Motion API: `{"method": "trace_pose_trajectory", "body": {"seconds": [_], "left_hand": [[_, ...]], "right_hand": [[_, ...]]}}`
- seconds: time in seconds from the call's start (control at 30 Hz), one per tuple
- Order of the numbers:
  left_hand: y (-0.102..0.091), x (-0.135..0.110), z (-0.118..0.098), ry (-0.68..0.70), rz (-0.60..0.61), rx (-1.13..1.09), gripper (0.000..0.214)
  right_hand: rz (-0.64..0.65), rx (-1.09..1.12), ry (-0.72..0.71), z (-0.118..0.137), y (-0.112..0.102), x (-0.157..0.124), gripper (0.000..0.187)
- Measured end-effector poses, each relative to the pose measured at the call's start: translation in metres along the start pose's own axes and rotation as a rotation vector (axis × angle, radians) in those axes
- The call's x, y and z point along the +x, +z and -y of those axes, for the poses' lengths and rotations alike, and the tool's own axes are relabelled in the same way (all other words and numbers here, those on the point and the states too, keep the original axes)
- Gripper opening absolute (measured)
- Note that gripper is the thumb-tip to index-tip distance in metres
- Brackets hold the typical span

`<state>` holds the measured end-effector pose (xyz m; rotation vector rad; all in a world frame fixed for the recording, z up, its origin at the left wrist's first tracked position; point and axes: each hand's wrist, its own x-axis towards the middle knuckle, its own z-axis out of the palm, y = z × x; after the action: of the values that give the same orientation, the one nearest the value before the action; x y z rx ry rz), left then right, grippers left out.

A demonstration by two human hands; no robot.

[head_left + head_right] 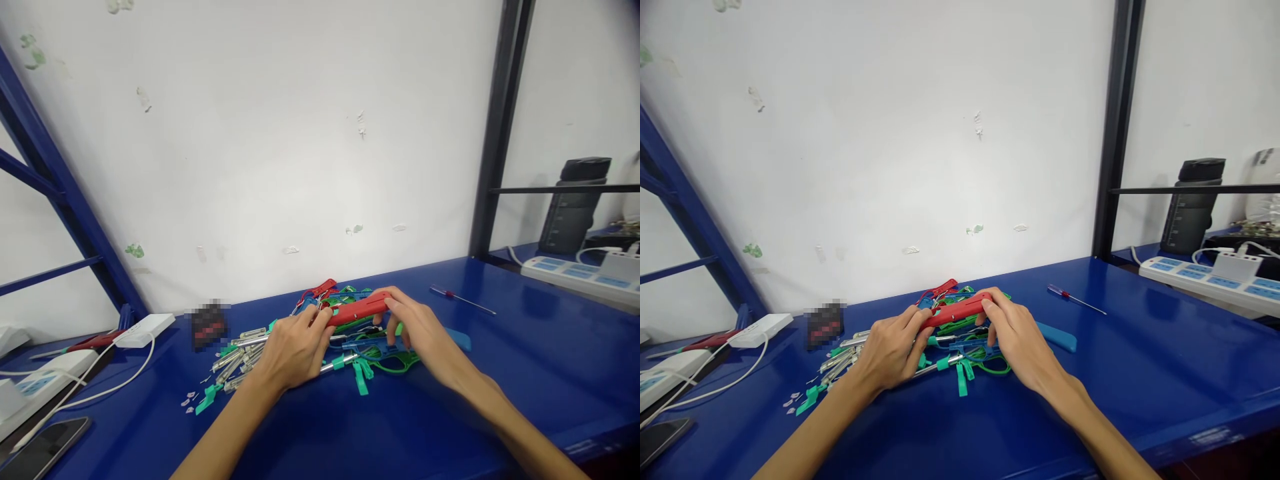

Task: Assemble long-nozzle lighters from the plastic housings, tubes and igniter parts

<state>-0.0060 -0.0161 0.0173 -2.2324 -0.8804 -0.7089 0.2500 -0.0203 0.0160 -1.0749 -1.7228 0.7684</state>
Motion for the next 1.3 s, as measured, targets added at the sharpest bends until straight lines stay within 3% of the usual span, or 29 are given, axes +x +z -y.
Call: {"method": "trace_pose_trajectory", "body": {"seconds": [0.53, 0.73, 1.1, 1.3], "left_hand": [[-0.001, 0.001, 0.002, -0.031, 0.079, 0.003, 0.025], [-0.001, 0.0, 0.001, -0.051, 0.1, -0.006, 0.024], [-0.002, 0.001, -0.001, -0.03, 0.102, -0.005, 0.022], [-0.001, 0.001, -0.002, -0.023, 0.08, 0.009, 0.022]], "right_hand": [[0.06, -0.027, 0.005, -0.005, -0.002, 0.002, 0.046], [0.045, -0.027, 0.041, -0.003, 0.0, -0.001, 0.06], [-0.004, 0.029, 0.052, -0.005, 0.0, 0.0, 0.064], [0.052, 0.111, 0.016, -0.011, -0.002, 0.002, 0.068]]}}
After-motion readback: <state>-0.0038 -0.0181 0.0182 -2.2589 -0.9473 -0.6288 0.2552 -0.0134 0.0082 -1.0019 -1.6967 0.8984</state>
